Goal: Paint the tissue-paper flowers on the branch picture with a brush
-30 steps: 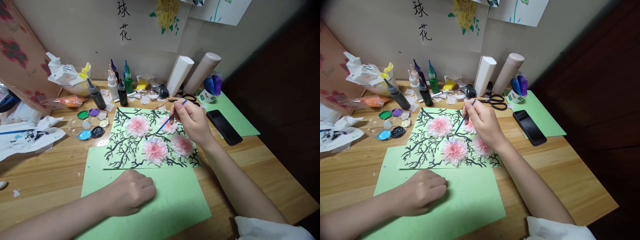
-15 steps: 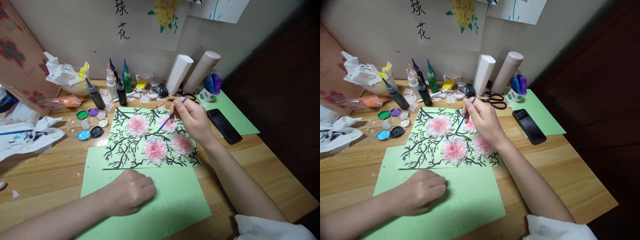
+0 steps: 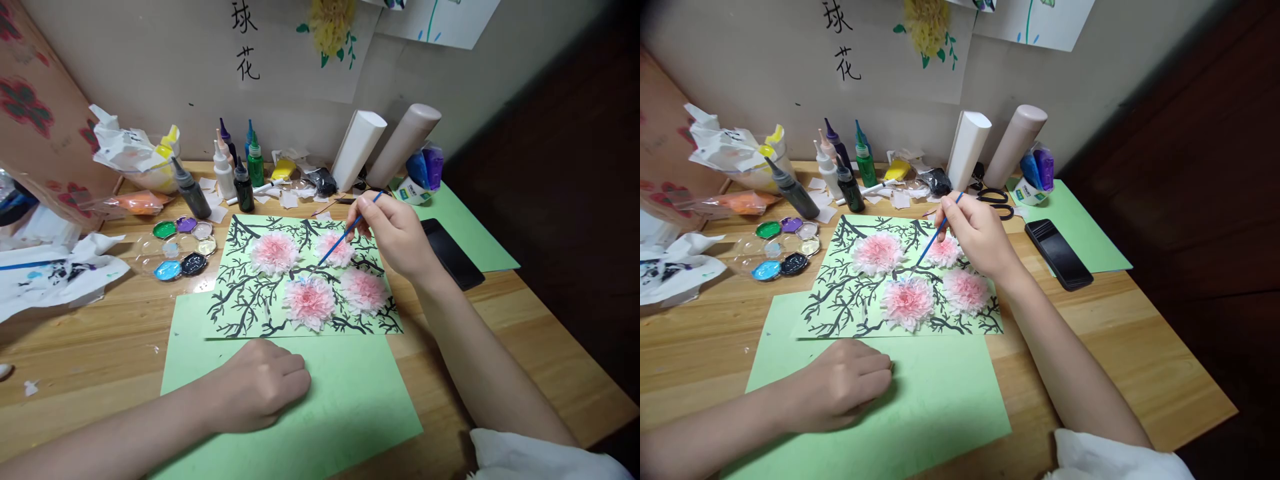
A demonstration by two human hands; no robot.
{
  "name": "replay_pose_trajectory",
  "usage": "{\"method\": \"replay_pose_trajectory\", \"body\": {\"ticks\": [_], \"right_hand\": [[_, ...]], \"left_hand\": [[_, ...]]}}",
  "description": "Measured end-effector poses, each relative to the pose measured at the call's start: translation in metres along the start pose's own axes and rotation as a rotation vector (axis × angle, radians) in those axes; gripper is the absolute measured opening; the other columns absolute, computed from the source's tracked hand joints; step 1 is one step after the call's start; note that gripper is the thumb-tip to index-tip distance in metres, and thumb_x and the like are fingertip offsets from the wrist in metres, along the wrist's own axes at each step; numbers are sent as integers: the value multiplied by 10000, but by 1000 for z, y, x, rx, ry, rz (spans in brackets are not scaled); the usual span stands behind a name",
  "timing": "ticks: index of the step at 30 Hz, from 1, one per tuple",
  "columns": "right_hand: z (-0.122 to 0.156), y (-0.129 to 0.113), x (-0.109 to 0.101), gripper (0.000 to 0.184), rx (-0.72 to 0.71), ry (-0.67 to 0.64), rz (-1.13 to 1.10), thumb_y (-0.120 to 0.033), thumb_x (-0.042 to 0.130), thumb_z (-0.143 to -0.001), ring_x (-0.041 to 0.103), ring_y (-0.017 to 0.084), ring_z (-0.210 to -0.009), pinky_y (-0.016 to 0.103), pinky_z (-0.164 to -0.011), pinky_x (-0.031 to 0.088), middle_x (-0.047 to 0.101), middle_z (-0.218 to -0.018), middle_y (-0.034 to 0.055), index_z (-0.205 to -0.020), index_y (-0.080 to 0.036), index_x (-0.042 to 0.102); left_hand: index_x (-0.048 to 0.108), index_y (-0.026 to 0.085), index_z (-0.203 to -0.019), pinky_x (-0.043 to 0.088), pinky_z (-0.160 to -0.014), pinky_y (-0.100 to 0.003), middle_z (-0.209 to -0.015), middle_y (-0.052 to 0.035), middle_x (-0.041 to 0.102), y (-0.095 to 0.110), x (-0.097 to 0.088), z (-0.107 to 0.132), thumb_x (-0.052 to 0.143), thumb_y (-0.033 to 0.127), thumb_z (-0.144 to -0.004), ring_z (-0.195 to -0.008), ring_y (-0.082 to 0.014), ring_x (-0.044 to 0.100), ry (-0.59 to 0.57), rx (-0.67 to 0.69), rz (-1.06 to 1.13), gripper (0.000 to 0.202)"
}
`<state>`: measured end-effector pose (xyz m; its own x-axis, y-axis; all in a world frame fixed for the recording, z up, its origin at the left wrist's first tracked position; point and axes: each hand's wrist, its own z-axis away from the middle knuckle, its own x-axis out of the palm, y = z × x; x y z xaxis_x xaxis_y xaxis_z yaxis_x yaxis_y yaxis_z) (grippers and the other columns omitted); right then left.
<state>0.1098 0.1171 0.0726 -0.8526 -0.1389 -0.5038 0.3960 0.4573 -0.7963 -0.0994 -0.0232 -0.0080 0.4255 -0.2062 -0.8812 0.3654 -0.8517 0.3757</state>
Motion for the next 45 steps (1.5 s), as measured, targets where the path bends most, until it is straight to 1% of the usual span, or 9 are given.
{"method": "replay_pose_trajectory", "body": {"ticks": [3,10,15,17,20,23,27,30,45], "right_hand": [[0,1,-1,386,28,-28,41,-453,419,-918,518,101,-576,251,-561,385,574,-598,-11,-709,-184,600],[0,-3,0,310,9,80,-81,-377,460,-916,523,101,-578,254,-559,395,589,-660,-4,-734,-186,623],[20,-39,10,250,73,27,-162,-355,475,-907,585,168,-762,301,-634,449,643,-833,43,-801,-232,665],[27,-60,19,218,15,-28,-145,-335,468,-911,592,186,-844,306,-673,467,649,-879,37,-858,-288,673],[25,-87,39,204,-117,-184,-85,-317,451,-919,602,188,-921,308,-743,482,663,-935,18,-934,-338,654],[9,-103,73,222,-196,-342,13,-322,414,-936,591,193,-952,332,-791,464,658,-994,23,-984,-310,630],[-8,-105,119,255,-284,-462,157,-323,367,-951,567,198,-913,345,-769,449,653,-951,41,-960,-240,608],[-10,-101,136,263,-340,-506,219,-314,356,-952,556,210,-915,358,-772,447,657,-936,62,-954,-204,595],[-11,-97,129,248,-357,-519,192,-280,368,-949,555,220,-953,382,-805,457,675,-974,61,-983,-214,604]], "left_hand": [[386,196,-658,226,-445,-298,-611,12,480,0,0,0,389,4,-743,-498,-137,351,-5,-5,-9,211],[400,195,-647,241,-421,-303,-611,12,501,3,-1,0,428,41,-748,-481,-132,380,-14,-15,-52,186],[415,196,-664,251,-413,-287,-651,29,548,3,5,2,545,116,-691,-518,-112,463,-73,-36,-48,156],[418,197,-666,243,-400,-280,-664,35,564,2,7,3,561,152,-703,-531,-108,482,-67,-40,-36,155],[447,200,-682,236,-384,-285,-694,39,592,1,9,3,583,192,-715,-543,-115,496,-28,-35,-58,140],[463,207,-690,236,-369,-279,-714,32,615,1,12,3,590,227,-734,-587,-127,531,-29,-30,-66,136],[436,212,-667,230,-333,-280,-714,21,630,2,13,0,566,185,-716,-603,-139,539,-76,-47,-56,142],[431,215,-670,229,-315,-284,-752,15,642,2,12,0,550,172,-716,-603,-144,538,-96,-52,-40,134],[457,211,-680,182,-313,-274,-739,36,629,2,13,0,576,216,-717,-540,-130,517,-103,-78,-73,124]]}}
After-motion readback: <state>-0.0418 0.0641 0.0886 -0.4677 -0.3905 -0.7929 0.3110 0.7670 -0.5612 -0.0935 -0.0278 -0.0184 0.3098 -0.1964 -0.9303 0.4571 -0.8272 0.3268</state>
